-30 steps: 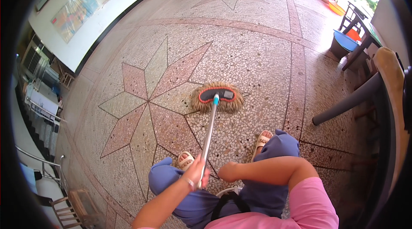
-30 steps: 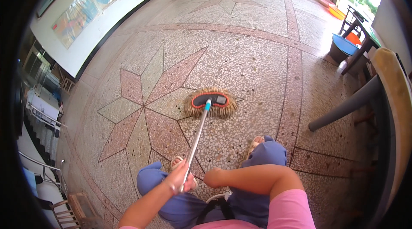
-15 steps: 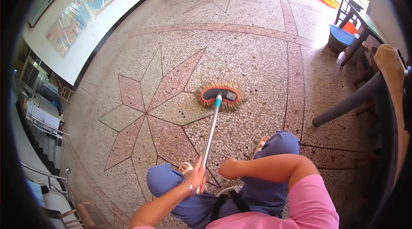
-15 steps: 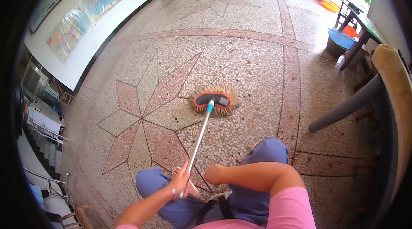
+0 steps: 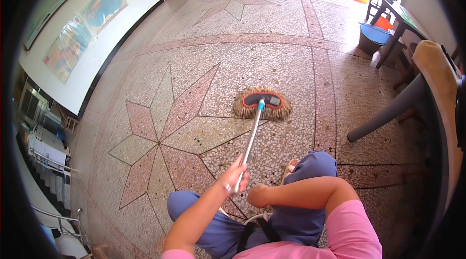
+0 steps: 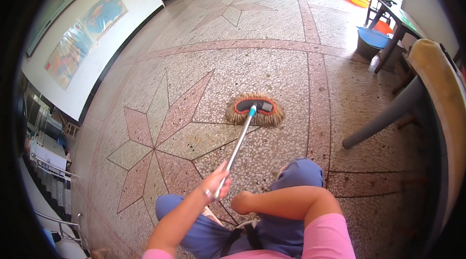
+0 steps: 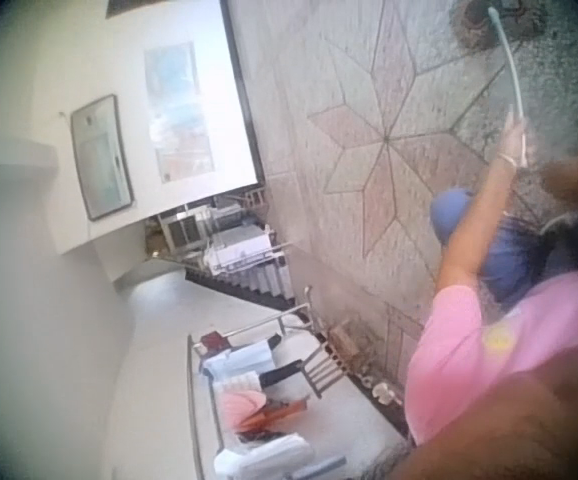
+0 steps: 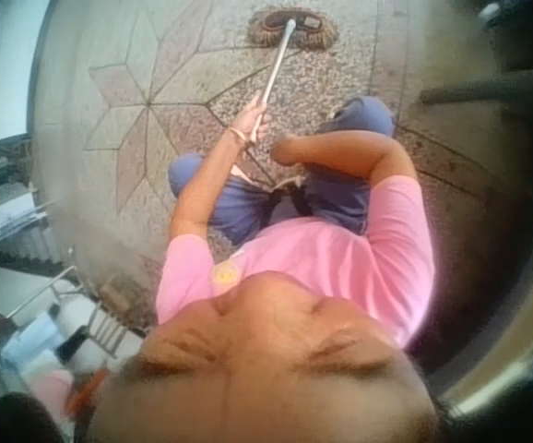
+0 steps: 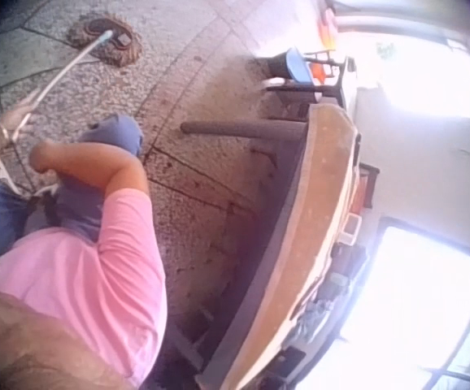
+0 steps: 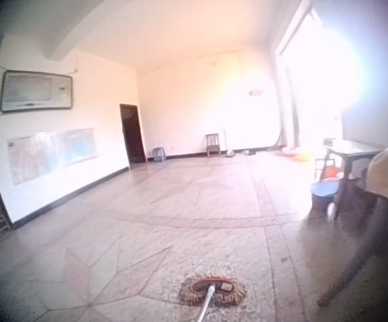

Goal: Sweep the tiled floor using a broom.

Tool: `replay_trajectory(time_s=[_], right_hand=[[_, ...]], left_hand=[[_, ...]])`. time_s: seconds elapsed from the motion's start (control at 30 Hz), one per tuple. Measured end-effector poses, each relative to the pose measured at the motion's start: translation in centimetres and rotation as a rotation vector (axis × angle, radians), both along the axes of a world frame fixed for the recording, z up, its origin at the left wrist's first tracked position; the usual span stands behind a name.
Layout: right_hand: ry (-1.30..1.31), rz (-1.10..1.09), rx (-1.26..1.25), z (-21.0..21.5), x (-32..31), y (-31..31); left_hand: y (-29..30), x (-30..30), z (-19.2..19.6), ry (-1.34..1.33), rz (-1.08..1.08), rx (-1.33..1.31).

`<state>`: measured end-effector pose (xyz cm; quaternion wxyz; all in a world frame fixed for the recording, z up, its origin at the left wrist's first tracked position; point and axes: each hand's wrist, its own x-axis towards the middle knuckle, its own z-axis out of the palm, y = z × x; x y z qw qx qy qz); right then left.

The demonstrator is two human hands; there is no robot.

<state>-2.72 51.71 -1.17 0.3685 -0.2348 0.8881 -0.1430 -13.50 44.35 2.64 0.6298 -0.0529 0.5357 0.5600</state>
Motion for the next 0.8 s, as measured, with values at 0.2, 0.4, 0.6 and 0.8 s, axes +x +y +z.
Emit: replay_trajectory(time_s=[0.2,0.4,0.6,0.8], right_hand=[[-0.011,0.054,0.017,-0.6,-0.4,-0.2],[-0.016,0.057,-0.03,-0.4,0.2,0.3],[0.022,0.067,-0.037,-0.1,-0.4,-1.0],[0.074,-0.005,-0.115,-0.3,-1.6,-1.1]], left_hand=[[6.7,0.1,-3.7,0.079,0.109,-0.018],[-5.0,3.6,-3.8,-0.16,0.21,0.146],[-15.5,6.0,1.5,-0.407,0.452,0.199],[-12.8,0.0,-2.2,-0.249,0.543,0.175]])
